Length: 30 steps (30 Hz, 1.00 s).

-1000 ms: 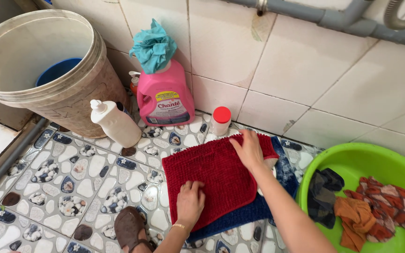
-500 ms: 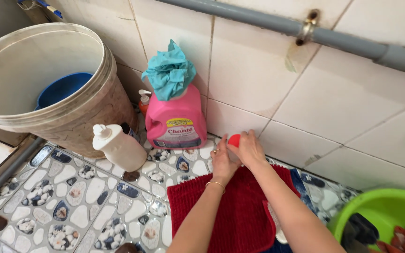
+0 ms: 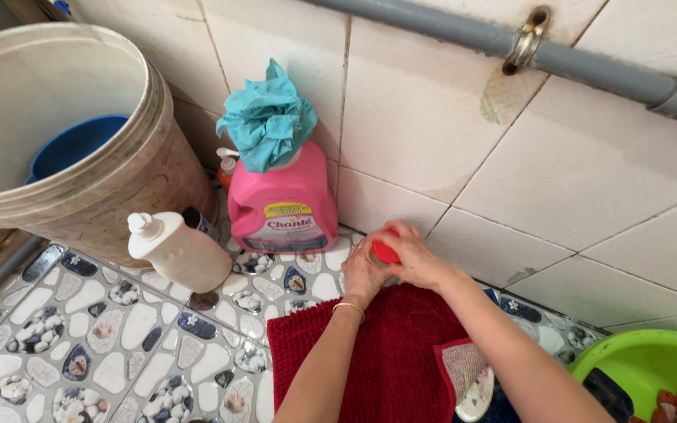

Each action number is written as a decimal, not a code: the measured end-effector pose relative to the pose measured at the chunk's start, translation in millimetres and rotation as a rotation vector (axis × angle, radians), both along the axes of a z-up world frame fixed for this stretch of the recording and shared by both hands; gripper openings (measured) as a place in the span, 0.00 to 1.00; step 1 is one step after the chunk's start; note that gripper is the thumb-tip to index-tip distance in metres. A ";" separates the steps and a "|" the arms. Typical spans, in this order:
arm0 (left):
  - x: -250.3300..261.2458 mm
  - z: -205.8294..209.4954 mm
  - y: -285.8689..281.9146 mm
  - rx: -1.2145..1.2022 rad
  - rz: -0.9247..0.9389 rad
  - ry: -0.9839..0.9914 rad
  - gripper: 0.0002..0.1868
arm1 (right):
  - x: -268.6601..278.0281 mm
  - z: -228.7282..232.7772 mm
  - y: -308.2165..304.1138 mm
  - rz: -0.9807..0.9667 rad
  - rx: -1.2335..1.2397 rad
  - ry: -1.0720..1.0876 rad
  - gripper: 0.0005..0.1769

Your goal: Hand washing various items of clothing and a rug in a basin on a bathroom floor.

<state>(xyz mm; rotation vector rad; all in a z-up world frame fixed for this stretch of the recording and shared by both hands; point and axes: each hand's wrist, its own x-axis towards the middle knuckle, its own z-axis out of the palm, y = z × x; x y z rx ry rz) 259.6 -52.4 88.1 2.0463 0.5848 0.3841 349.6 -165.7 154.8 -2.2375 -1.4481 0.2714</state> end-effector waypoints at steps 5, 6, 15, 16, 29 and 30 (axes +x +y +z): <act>-3.5 6.8 -0.1 -0.054 -0.018 0.008 0.46 | -11.6 39.8 17.7 -0.338 -0.194 0.109 0.52; -4.7 14.8 -1.0 -0.083 -0.005 0.071 0.46 | -14.1 40.4 21.9 -0.534 -0.332 0.099 0.49; -7.7 27.5 -0.1 -0.097 -0.048 0.121 0.46 | -8.2 52.4 22.8 -0.359 -0.290 -0.010 0.48; -6.9 28.2 -1.8 -0.096 -0.050 0.121 0.46 | -12.9 55.5 23.5 -0.361 -0.289 -0.010 0.48; -3.3 10.8 0.1 -0.085 -0.046 0.120 0.49 | 0.9 21.5 25.1 -0.383 -0.452 0.066 0.45; -3.1 11.5 0.1 -0.088 -0.042 0.135 0.51 | 6.1 11.8 22.8 -0.278 -0.363 0.062 0.43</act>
